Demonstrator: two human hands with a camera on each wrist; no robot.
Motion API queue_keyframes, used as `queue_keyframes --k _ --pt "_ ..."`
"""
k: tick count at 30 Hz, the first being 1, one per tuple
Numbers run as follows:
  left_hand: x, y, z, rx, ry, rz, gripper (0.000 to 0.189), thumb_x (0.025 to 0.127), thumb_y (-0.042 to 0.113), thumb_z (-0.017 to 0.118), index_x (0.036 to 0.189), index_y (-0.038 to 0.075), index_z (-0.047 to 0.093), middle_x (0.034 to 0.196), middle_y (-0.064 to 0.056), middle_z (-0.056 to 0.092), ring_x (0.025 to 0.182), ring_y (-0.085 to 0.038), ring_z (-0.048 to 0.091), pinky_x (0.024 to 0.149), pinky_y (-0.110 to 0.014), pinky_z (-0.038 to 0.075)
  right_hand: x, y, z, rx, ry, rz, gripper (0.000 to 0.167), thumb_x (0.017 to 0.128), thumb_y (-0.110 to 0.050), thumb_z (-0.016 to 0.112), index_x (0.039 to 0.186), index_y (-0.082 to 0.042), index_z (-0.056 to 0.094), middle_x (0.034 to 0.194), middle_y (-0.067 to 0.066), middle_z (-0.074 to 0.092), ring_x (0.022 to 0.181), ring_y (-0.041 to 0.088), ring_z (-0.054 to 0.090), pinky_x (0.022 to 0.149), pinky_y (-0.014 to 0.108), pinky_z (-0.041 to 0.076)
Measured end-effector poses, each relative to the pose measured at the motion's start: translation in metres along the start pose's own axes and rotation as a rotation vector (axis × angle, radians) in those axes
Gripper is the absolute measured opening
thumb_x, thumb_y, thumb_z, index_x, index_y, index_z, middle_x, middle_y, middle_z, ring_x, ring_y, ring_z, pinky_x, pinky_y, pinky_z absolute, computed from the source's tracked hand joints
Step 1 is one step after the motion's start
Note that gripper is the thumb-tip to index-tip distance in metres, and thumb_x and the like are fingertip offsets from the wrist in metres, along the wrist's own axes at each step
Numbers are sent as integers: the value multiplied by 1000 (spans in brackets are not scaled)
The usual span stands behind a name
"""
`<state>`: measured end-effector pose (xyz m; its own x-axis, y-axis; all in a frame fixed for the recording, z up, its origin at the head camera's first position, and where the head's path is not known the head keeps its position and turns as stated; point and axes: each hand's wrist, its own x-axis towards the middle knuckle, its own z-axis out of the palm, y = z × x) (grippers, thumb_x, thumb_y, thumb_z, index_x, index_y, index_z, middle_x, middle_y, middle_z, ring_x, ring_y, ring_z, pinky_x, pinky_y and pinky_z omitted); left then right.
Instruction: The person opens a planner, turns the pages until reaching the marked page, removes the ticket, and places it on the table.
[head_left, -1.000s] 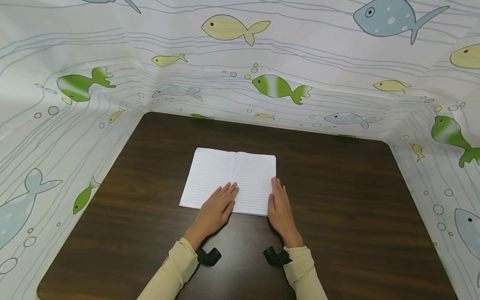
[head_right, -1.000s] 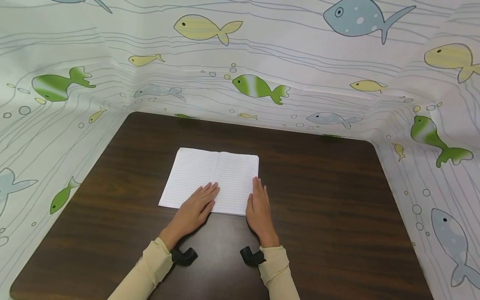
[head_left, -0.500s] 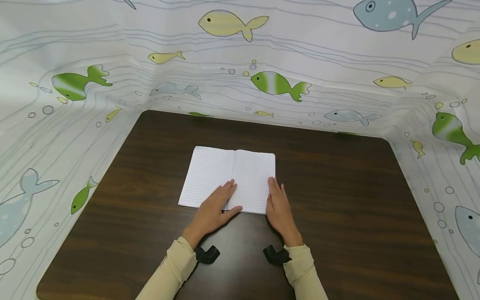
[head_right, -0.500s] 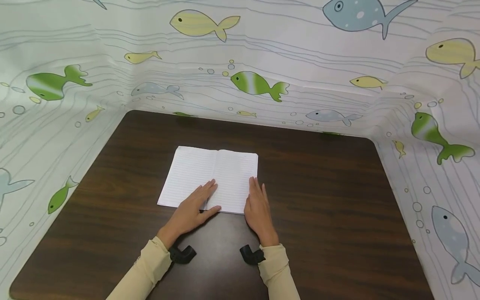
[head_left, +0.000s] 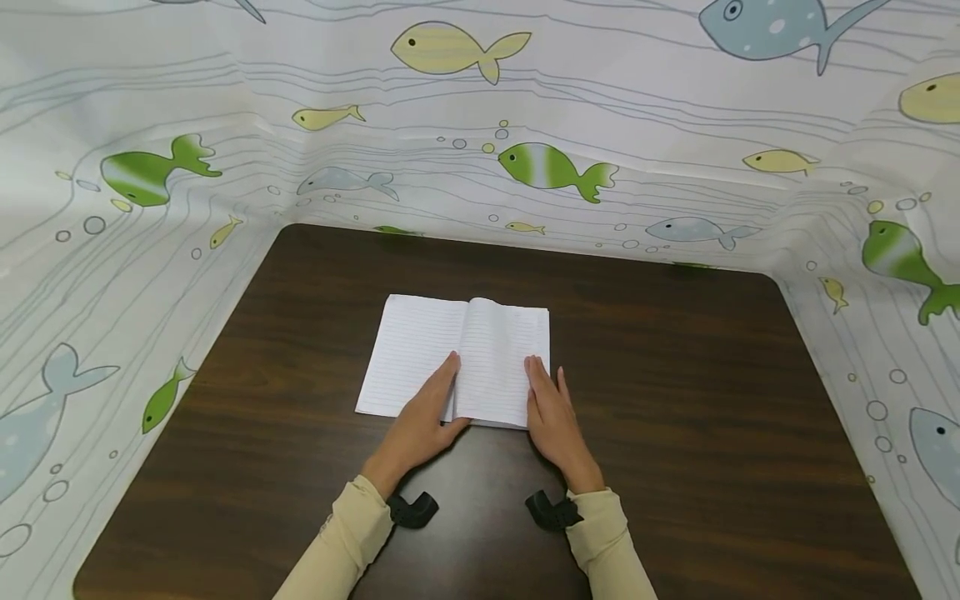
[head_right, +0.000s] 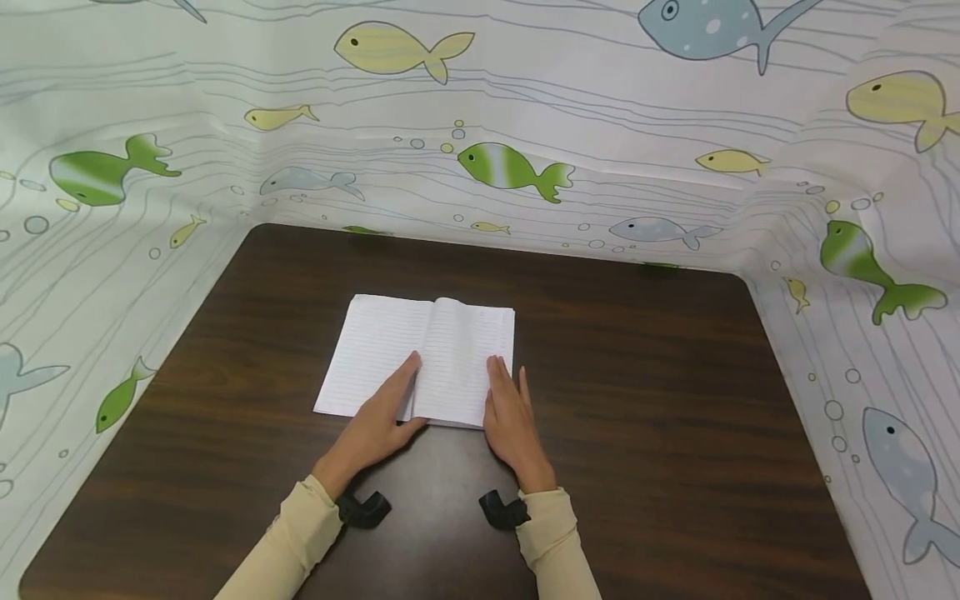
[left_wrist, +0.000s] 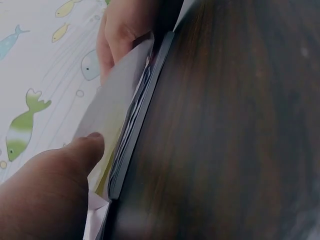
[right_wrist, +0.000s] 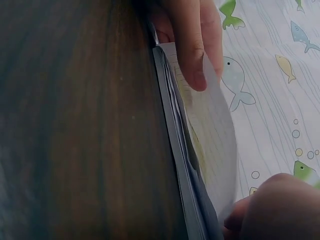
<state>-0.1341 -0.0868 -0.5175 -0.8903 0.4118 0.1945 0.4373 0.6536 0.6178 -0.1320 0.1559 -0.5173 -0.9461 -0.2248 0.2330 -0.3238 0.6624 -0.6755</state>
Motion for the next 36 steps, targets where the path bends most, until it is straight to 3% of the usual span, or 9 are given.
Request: queue_keyframes --k 5,12,16,25,28,31,34,36 --pt "-1 -2 2 1 19 22 89 96 19 73 161 -8 19 168 -24 23 155 -35 25 122 -50 28 0 0 0 35 17 21 49 108 0 42 155 14 32 161 27 34 152 38 32 125 58 10" --pt "-2 0 4 -35 16 10 87 95 18 73 161 -7 22 167 -26 22 155 -36 23 122 -52 29 -3 1 -3 130 14 127 55 113 -8 32 158 14 12 168 29 14 156 41 14 125 58 12" --pt "-2 2 4 -46 27 -1 86 96 20 73 161 -6 23 167 -26 23 155 -37 24 122 -52 29 -3 1 -4 155 17 154 55 113 -7 30 159 13 8 168 27 13 157 40 10 125 57 12" --pt "0 2 3 -53 68 25 85 94 19 75 159 -6 26 164 -28 28 153 -39 29 120 -53 32 -3 2 0 80 64 110 64 104 4 50 158 15 18 164 32 23 152 50 22 120 63 22" --pt "1 3 2 -80 126 52 85 93 14 76 160 -5 27 163 -27 31 151 -38 32 119 -54 33 -3 2 0 71 57 116 63 104 2 50 158 14 19 165 32 22 152 50 22 121 63 22" --pt "3 4 2 -129 225 59 79 96 10 71 160 -4 26 161 -25 35 149 -36 36 118 -51 35 -3 1 0 64 43 130 63 105 1 50 158 14 20 166 31 19 153 47 21 122 60 21" --pt "3 6 2 -177 350 32 69 102 4 58 161 -3 24 158 -24 38 145 -34 42 119 -37 35 -2 -1 -1 57 27 152 63 105 -1 49 158 14 18 167 29 16 155 44 19 123 59 19" --pt "3 7 1 -168 432 7 67 101 -6 48 162 -3 21 159 -24 36 146 -33 40 120 -28 30 -2 -2 -1 49 19 161 63 106 -2 49 158 14 18 168 29 15 155 43 18 124 58 19"
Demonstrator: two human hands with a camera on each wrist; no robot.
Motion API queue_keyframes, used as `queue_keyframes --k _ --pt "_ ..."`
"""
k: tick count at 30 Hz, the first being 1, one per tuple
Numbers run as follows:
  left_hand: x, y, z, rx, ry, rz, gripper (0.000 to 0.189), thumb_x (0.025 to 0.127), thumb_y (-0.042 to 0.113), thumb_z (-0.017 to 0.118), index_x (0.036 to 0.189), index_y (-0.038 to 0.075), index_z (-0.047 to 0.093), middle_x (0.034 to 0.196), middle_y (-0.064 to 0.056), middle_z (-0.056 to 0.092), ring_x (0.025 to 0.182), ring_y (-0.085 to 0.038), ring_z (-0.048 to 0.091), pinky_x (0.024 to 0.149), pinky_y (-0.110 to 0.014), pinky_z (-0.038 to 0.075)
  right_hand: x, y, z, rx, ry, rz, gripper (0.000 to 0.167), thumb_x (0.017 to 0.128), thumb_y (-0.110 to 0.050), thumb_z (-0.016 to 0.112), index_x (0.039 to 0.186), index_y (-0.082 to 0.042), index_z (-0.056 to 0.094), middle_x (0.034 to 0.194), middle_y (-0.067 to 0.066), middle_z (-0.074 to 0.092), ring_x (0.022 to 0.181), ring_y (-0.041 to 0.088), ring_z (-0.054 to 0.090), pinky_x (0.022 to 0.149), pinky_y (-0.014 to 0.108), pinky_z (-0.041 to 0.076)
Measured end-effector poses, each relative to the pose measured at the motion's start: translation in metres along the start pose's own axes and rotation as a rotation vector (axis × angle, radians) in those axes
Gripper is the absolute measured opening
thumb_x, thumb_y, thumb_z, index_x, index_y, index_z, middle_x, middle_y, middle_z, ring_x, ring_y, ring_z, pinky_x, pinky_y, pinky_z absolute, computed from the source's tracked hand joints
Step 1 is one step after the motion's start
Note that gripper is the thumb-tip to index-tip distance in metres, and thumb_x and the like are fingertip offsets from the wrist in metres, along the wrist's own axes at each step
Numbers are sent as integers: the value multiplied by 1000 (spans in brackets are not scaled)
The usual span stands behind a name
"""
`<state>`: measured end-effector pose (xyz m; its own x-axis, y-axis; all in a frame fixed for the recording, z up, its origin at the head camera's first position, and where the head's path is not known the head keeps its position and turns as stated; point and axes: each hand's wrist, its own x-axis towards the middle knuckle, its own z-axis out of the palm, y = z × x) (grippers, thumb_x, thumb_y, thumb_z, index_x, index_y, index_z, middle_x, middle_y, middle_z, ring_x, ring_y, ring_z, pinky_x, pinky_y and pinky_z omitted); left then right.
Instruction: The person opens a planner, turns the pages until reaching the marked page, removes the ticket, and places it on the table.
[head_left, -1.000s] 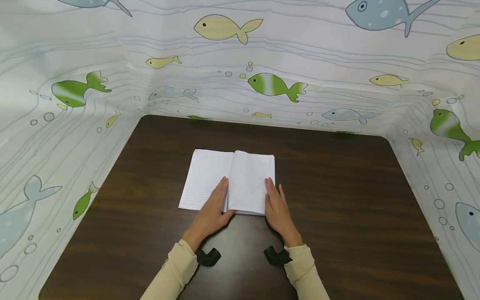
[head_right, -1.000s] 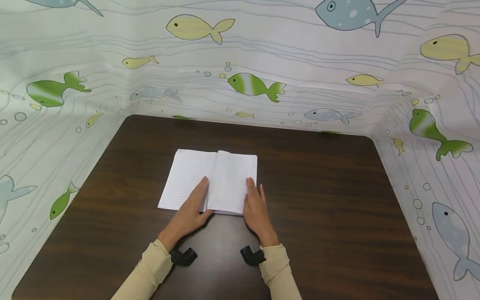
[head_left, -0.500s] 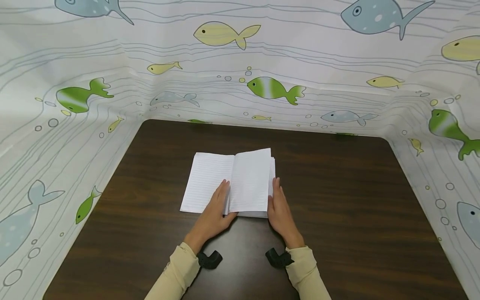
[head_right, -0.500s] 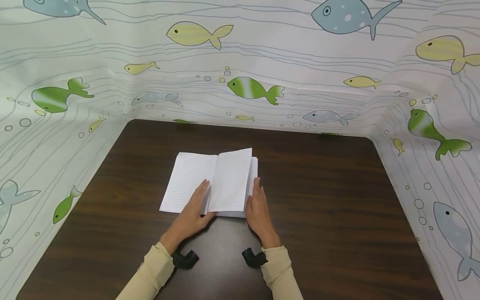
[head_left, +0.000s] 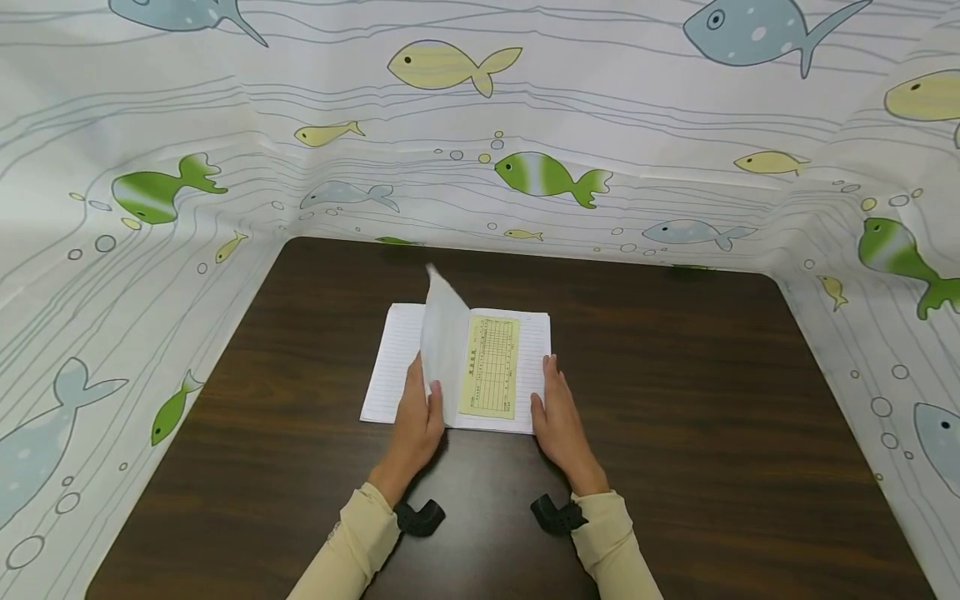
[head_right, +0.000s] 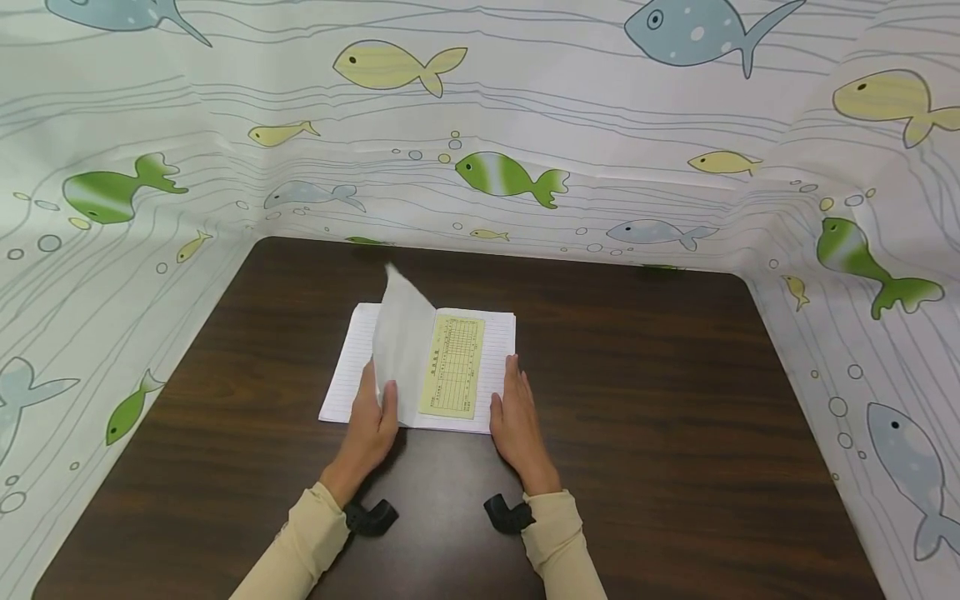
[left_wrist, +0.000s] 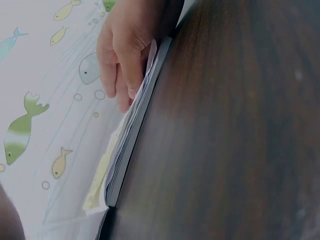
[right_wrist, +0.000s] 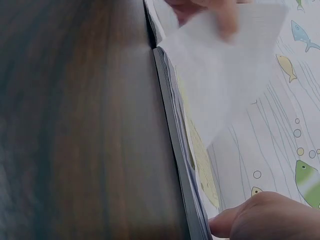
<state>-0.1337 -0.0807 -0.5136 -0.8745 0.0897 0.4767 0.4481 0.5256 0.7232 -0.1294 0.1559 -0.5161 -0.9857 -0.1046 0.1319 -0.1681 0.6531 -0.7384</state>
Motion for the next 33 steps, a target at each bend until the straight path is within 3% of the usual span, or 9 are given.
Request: queue_keyframes --k 2,6,9,11,13,19,21,26,33 --pt "0 0 0 60 60 -5 75 93 -18 43 163 -2 20 162 -25 33 148 -34 36 122 -26 23 0 -1 0 -8 -4 4 63 106 -2 49 158 14 18 168 29 15 155 43 18 124 58 18" --pt "2 -4 -2 258 139 48 91 72 -32 41 157 1 39 166 -26 24 155 -40 21 127 -52 12 0 -1 -1 -9 -8 10 63 106 -2 49 158 14 17 168 29 16 155 43 18 124 58 18" --pt "2 -6 -3 367 178 94 88 68 -33 45 148 4 54 165 -27 26 155 -44 20 121 -69 12 0 -1 0 -4 -10 17 64 106 -3 49 159 13 17 168 28 17 155 44 18 124 58 19" --pt "2 -7 -3 390 172 99 83 71 -31 46 146 3 57 165 -25 30 154 -42 24 121 -68 14 0 -2 0 -2 -9 15 64 106 -3 49 159 13 18 168 28 17 155 44 19 123 59 19" --pt "1 -8 -3 378 92 96 74 79 -27 50 147 1 55 163 -22 35 153 -38 30 124 -61 18 0 -2 0 -1 -6 10 63 106 -2 49 158 14 18 167 28 18 155 44 19 123 59 19" --pt "-3 -8 0 394 -311 54 50 103 0 53 152 -7 46 157 -19 47 148 -31 42 123 -48 29 1 -1 0 -8 -2 -3 62 105 -1 49 158 14 21 166 30 19 154 43 21 124 58 19" --pt "-3 -7 1 411 -357 43 49 105 5 51 152 -6 46 157 -19 47 148 -30 41 123 -48 29 1 0 0 -4 1 -11 61 105 -1 49 158 14 22 166 30 19 155 43 21 124 57 18" --pt "-3 -5 1 373 -379 23 52 109 21 50 154 -3 43 160 -18 43 151 -31 37 125 -48 25 1 0 0 18 7 -23 62 105 -4 50 158 12 22 167 29 20 155 40 21 125 57 17" --pt "-5 -5 0 391 -448 42 62 103 47 59 156 17 49 165 -14 34 156 -32 26 126 -50 18 -1 2 -1 20 10 -28 64 104 -11 55 158 11 28 165 29 24 154 43 24 123 60 19"
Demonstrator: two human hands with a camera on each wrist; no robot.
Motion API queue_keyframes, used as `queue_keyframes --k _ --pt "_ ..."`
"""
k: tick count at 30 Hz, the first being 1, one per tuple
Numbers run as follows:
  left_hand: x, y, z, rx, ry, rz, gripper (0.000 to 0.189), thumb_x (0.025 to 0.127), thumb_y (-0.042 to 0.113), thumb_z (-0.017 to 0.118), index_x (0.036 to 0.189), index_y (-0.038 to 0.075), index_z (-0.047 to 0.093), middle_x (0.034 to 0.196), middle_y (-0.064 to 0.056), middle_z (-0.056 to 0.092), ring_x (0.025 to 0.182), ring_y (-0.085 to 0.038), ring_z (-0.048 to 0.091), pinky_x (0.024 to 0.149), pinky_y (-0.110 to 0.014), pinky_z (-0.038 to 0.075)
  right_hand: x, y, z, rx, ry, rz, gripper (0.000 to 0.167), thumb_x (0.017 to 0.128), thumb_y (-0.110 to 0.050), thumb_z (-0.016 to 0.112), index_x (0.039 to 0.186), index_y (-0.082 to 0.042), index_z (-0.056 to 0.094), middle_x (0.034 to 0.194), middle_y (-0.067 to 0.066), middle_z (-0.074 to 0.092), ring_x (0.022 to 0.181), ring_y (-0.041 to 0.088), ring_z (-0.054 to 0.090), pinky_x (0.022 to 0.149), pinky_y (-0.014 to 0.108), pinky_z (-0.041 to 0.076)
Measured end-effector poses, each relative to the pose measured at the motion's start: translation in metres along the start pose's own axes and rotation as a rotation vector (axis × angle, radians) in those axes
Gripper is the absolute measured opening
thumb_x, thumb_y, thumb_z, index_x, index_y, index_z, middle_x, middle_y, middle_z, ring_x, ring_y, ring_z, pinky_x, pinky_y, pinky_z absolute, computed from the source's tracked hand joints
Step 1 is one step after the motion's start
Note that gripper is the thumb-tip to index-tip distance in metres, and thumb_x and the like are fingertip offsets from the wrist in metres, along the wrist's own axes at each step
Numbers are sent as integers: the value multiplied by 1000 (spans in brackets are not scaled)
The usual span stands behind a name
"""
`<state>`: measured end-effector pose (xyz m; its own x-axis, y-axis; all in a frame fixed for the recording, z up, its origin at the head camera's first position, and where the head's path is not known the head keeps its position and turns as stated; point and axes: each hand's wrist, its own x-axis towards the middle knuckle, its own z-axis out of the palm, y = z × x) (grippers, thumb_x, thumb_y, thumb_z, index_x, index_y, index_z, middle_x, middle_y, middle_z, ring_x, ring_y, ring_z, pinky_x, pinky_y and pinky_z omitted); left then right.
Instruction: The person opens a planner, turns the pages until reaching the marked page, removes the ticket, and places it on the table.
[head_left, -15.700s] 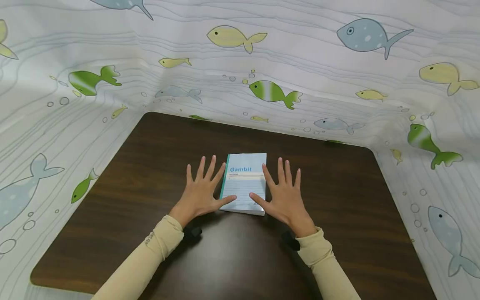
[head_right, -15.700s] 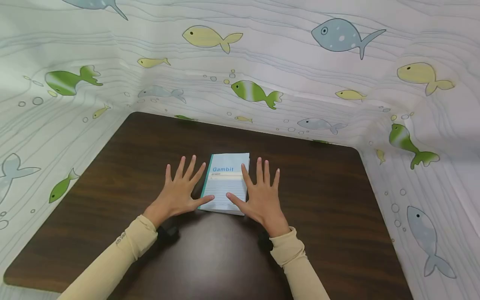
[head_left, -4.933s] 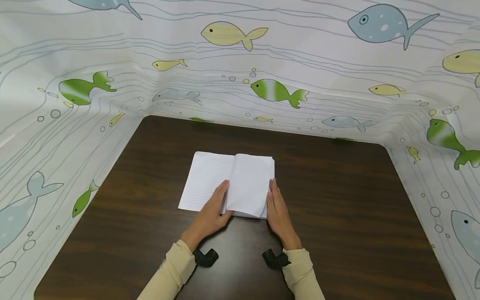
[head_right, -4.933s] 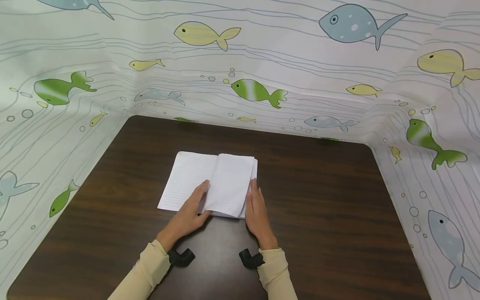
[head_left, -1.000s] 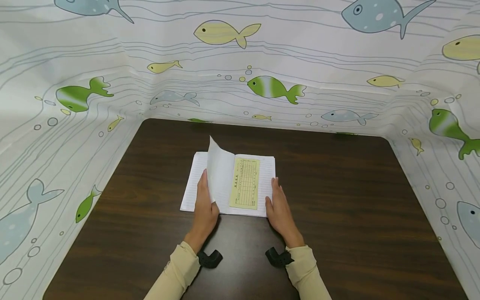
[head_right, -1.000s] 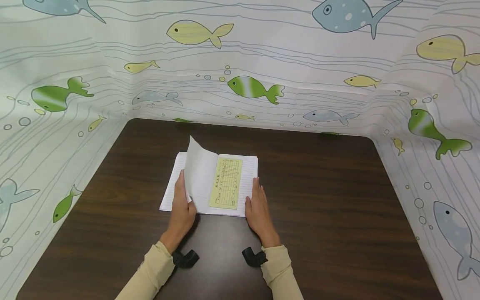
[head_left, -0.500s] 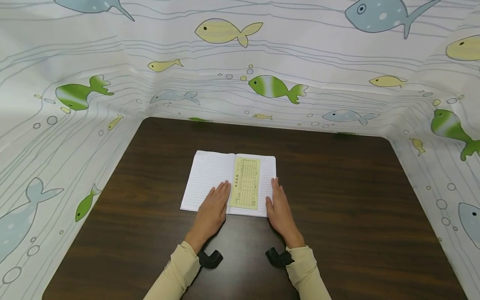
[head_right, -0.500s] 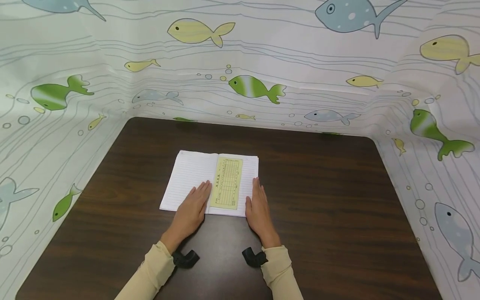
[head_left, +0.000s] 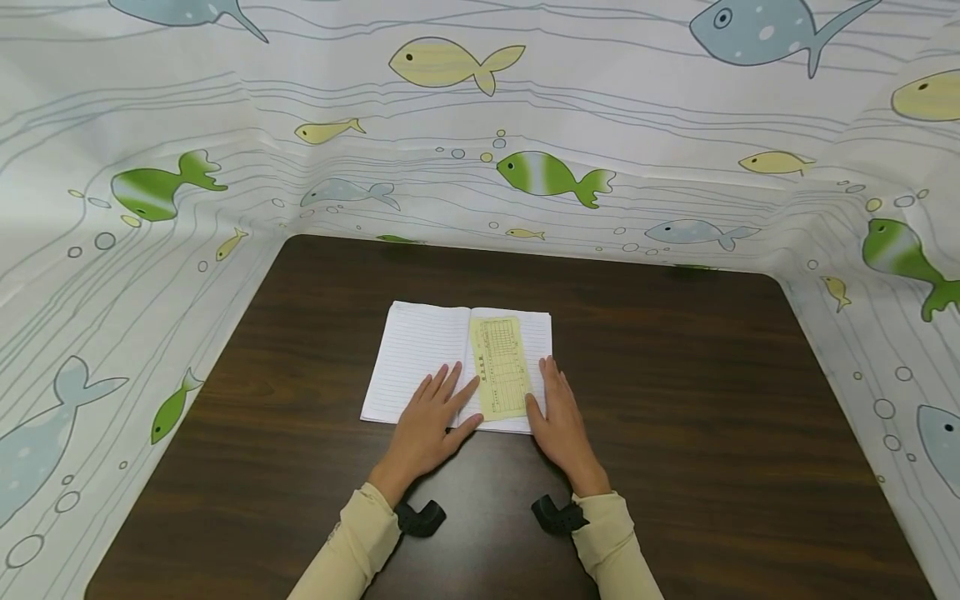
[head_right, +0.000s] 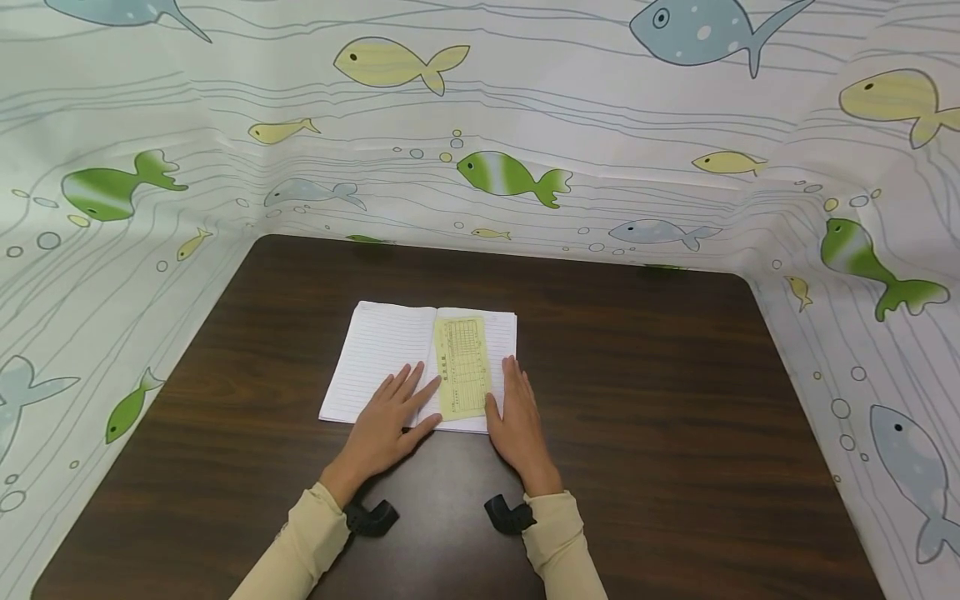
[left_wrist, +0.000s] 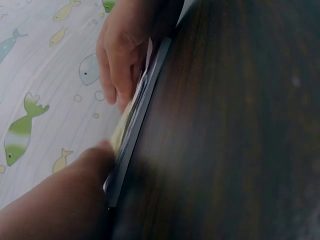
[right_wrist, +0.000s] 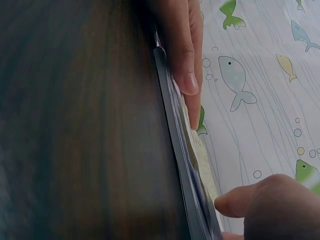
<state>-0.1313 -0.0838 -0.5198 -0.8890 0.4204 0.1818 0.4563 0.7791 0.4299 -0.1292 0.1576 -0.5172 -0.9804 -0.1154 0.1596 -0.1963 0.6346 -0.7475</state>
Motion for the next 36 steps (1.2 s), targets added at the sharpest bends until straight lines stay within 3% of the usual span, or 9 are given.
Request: queue_keyframes --k 5,12,17,20,22,26,30,32,36 --pt "0 0 0 23 -55 4 67 98 59 61 156 27 50 168 -14 28 158 -31 18 127 -51 12 2 0 -1 17 -7 -25 67 103 -14 60 157 11 30 160 24 39 153 40 29 125 57 17" --pt "0 1 -1 21 -48 42 69 95 59 66 154 26 53 167 -16 29 157 -34 21 126 -55 13 4 1 0 92 31 -43 75 99 -12 67 157 11 28 145 22 58 146 38 42 126 55 15" --pt "-1 1 -2 -3 -48 53 65 96 56 66 153 28 54 168 -13 30 157 -33 21 126 -55 12 3 1 1 208 95 -17 75 97 -9 71 158 9 31 125 22 68 134 41 53 122 60 23" --pt "-1 2 -2 -4 -37 66 64 95 54 68 152 28 56 167 -14 32 156 -35 23 126 -57 14 2 2 3 250 168 17 69 98 -8 69 157 5 36 110 17 72 119 37 63 113 58 38" --pt "-1 2 -2 0 -38 68 63 95 53 67 152 27 56 167 -14 32 156 -35 24 126 -57 14 2 2 2 259 225 29 64 99 -7 68 156 3 40 103 14 73 105 33 67 100 53 48" --pt "-2 3 -2 4 -56 57 67 96 54 66 155 25 51 168 -13 30 157 -34 22 126 -56 13 2 5 -8 281 354 53 58 100 -5 68 153 0 47 99 15 73 86 27 64 82 43 48" --pt "-2 3 -2 8 -61 46 72 97 55 65 157 21 48 168 -11 29 157 -32 21 127 -55 11 2 15 -29 330 484 120 55 100 -6 67 152 -6 50 98 19 72 89 24 60 94 42 42" --pt "-2 2 -1 8 -49 53 72 96 54 66 157 20 48 168 -12 30 157 -33 22 126 -55 12 2 23 -41 341 540 160 54 101 -6 66 152 -5 50 97 22 70 95 24 59 105 44 38" --pt "-3 1 -1 -4 -28 69 71 96 53 67 156 19 49 167 -14 32 156 -34 24 126 -57 14 -4 39 -64 313 608 263 54 101 -8 64 152 -2 47 100 27 66 111 31 57 114 50 32"
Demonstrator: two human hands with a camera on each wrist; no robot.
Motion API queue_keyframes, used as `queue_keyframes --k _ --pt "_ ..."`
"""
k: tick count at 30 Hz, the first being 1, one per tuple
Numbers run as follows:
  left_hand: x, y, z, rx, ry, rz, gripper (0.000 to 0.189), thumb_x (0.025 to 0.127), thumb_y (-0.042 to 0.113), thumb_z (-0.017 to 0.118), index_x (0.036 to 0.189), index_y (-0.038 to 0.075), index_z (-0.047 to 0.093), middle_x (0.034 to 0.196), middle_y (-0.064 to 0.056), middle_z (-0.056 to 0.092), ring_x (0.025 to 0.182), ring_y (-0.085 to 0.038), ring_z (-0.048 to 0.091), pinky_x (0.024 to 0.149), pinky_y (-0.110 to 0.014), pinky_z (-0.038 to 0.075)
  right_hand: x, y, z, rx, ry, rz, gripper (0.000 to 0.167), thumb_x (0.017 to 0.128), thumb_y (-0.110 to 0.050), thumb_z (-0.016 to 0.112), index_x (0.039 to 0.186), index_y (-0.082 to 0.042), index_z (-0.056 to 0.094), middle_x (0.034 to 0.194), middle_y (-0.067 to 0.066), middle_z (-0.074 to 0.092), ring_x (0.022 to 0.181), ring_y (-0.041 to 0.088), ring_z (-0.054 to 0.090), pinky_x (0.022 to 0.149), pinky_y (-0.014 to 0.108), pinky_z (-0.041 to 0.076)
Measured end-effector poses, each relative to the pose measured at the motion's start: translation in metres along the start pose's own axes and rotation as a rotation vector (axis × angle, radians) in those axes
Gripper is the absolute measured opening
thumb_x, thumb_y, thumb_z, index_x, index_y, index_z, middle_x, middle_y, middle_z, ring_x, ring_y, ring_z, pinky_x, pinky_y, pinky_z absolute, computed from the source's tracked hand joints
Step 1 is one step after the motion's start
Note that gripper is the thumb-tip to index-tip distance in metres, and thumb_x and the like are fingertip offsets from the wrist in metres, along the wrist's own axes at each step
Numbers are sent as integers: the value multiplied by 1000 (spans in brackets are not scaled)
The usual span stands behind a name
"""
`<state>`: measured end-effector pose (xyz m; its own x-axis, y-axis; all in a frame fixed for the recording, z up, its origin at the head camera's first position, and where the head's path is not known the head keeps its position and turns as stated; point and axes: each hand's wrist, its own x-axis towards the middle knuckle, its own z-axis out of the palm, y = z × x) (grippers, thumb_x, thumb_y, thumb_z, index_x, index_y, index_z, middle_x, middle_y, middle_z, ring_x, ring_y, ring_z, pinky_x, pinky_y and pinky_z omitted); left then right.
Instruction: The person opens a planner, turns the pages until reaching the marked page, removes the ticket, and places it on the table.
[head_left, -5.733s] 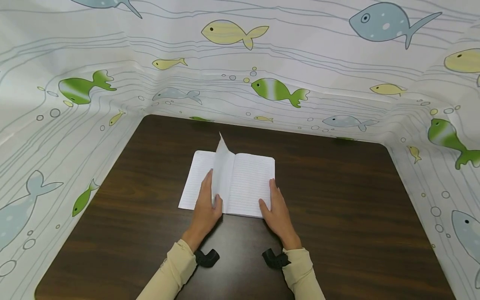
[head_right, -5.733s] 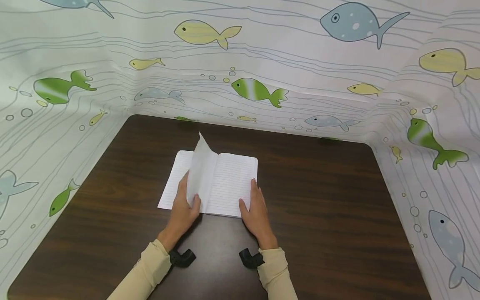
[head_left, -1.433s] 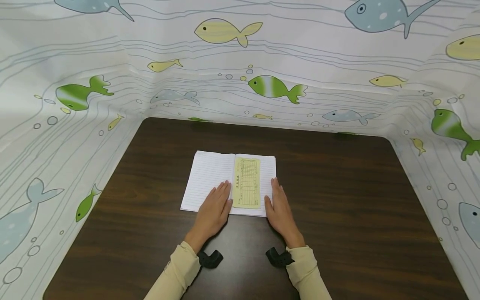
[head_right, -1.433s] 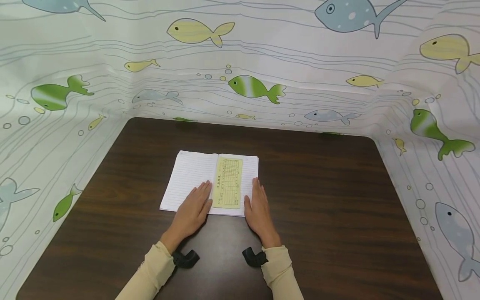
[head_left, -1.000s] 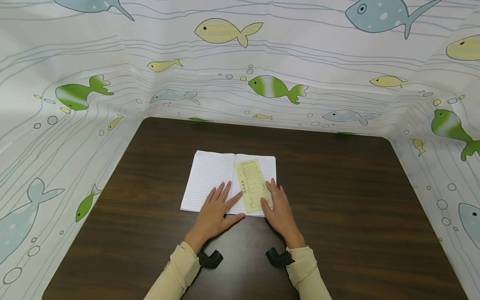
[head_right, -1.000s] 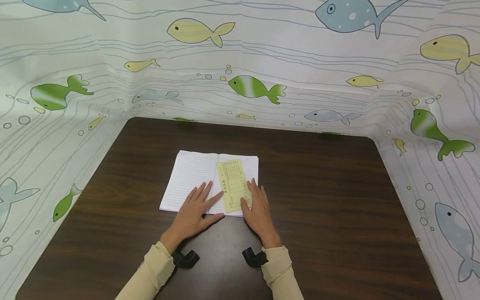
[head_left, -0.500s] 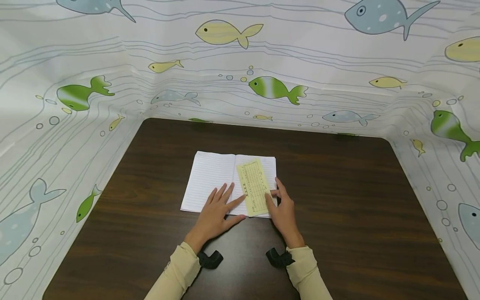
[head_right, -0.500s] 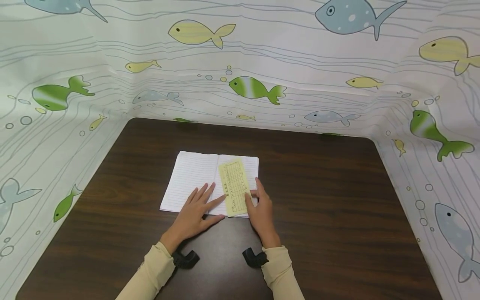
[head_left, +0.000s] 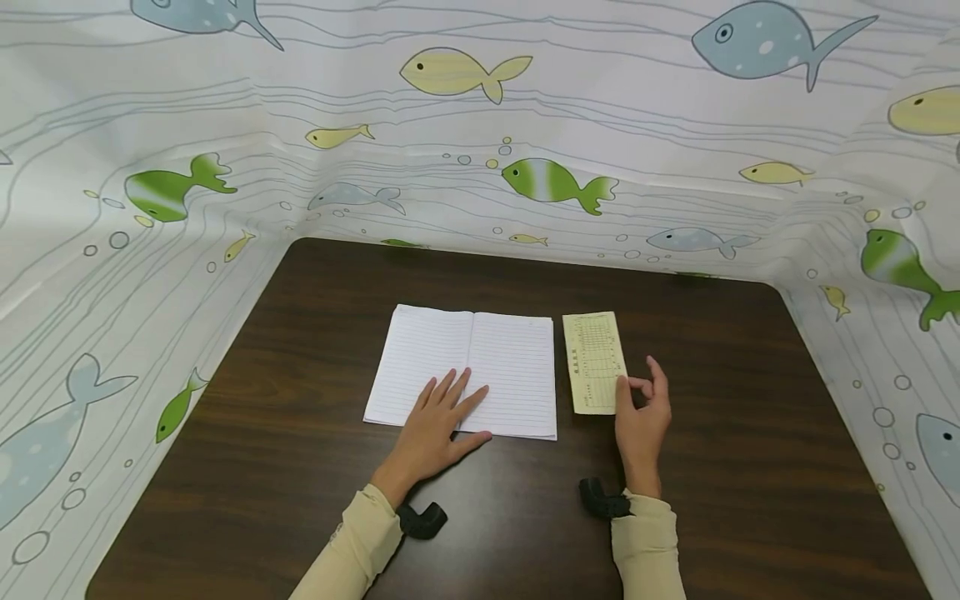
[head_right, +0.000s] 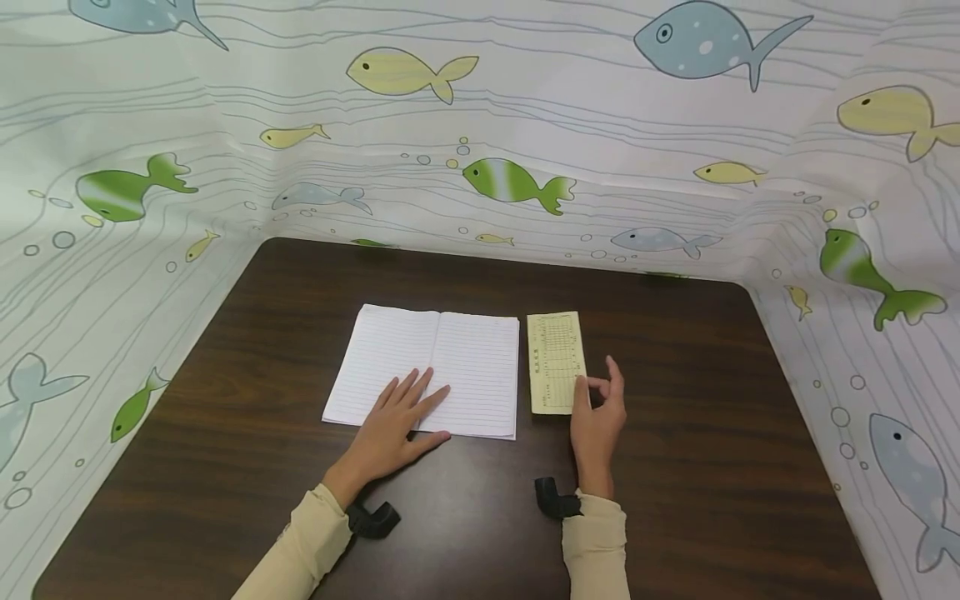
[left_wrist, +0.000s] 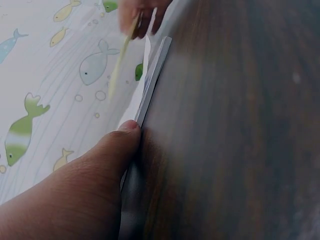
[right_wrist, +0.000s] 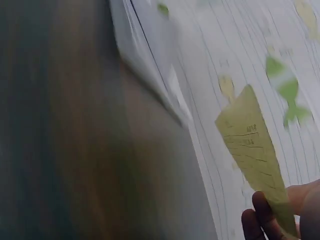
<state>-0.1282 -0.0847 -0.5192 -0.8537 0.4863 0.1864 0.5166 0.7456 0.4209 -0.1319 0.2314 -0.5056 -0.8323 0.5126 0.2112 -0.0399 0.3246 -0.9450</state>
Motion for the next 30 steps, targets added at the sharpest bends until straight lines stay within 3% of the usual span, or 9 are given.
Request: queue_keyframes --k 5,10,15,17,19,24,30 --pt "1 0 2 -4 -10 -8 71 97 54 66 157 21 48 168 -12 30 157 -33 22 126 -55 12 7 11 -24 -169 -48 109 56 102 -13 62 155 -3 44 109 28 66 122 41 54 108 57 36" --pt "2 -1 2 -10 -3 -3 71 96 54 66 157 20 49 168 -12 30 157 -33 22 126 -56 12 10 15 -30 -325 -117 97 59 101 -14 63 155 -1 42 109 27 68 104 40 61 86 48 46" --pt "2 -1 1 -14 -33 -20 72 97 55 64 158 21 47 169 -11 28 158 -31 19 127 -54 9 10 16 -29 -443 -123 76 58 99 -15 64 151 2 46 102 22 68 87 34 63 72 42 45" --pt "2 -1 1 -17 -47 -32 72 97 56 63 158 22 46 169 -9 26 158 -29 17 128 -52 7 10 16 -29 -450 -113 77 57 98 -15 65 150 2 47 100 22 67 86 34 62 75 45 45" --pt "1 -1 0 -22 -51 -38 72 98 57 62 159 22 45 170 -9 26 158 -29 17 128 -51 7 10 16 -29 -447 -101 78 57 97 -14 65 149 3 48 99 22 67 86 35 60 86 50 43" --pt "1 0 0 -31 -45 -40 72 98 56 63 158 22 46 169 -9 26 158 -29 17 128 -52 7 11 14 -28 -458 -87 75 57 96 -14 66 146 6 49 97 25 66 88 38 59 110 58 28" --pt "1 0 0 -24 -53 -43 71 98 57 62 159 22 46 170 -8 26 158 -28 17 128 -51 7 10 12 -28 -485 -79 55 57 96 -13 66 146 8 49 99 26 66 90 40 58 104 59 28"
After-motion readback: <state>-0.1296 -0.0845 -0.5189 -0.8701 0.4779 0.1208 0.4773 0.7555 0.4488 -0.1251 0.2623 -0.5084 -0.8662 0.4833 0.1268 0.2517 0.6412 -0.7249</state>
